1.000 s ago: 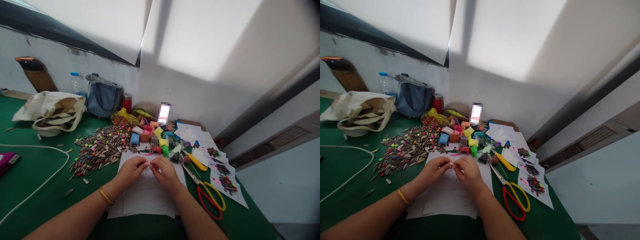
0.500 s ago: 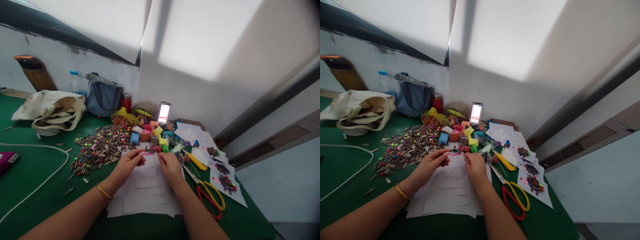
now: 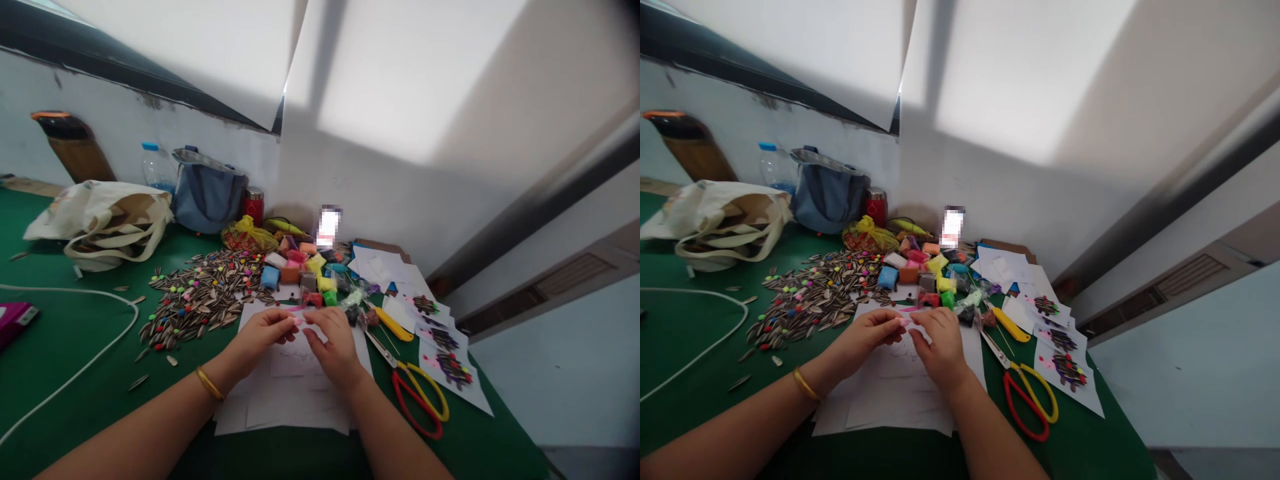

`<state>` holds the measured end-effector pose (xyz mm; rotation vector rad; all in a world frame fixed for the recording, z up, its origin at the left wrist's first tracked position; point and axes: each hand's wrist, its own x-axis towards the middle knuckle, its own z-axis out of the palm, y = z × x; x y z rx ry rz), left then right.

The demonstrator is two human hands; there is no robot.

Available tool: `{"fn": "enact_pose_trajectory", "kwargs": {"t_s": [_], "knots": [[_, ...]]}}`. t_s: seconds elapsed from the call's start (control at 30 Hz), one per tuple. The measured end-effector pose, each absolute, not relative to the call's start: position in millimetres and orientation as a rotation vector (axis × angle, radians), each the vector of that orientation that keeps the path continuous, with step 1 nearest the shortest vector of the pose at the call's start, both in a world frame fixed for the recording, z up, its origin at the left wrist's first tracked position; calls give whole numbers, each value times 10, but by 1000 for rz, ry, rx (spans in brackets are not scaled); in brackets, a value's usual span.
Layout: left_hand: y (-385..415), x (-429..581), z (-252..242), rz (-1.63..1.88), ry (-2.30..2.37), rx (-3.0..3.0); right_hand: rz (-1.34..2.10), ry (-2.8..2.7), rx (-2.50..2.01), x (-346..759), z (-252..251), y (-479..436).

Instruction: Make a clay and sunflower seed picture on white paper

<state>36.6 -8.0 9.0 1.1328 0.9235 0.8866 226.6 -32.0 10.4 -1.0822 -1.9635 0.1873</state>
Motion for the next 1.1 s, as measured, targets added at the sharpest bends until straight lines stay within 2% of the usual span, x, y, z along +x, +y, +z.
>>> {"fn": "enact_pose_trajectory", "kwargs": {"t_s": [0.27,0.77,1.1], "knots": [[-116,411,17,839,878,1459,369,-1866,-1068,2214,38,-336],[-131,411,-10,805,978,1630,68,-2043,-1076,2191,5,-354],[-116,391,-7,819,937,1677,238,-2005,-1002,2205,36,-361]]}}
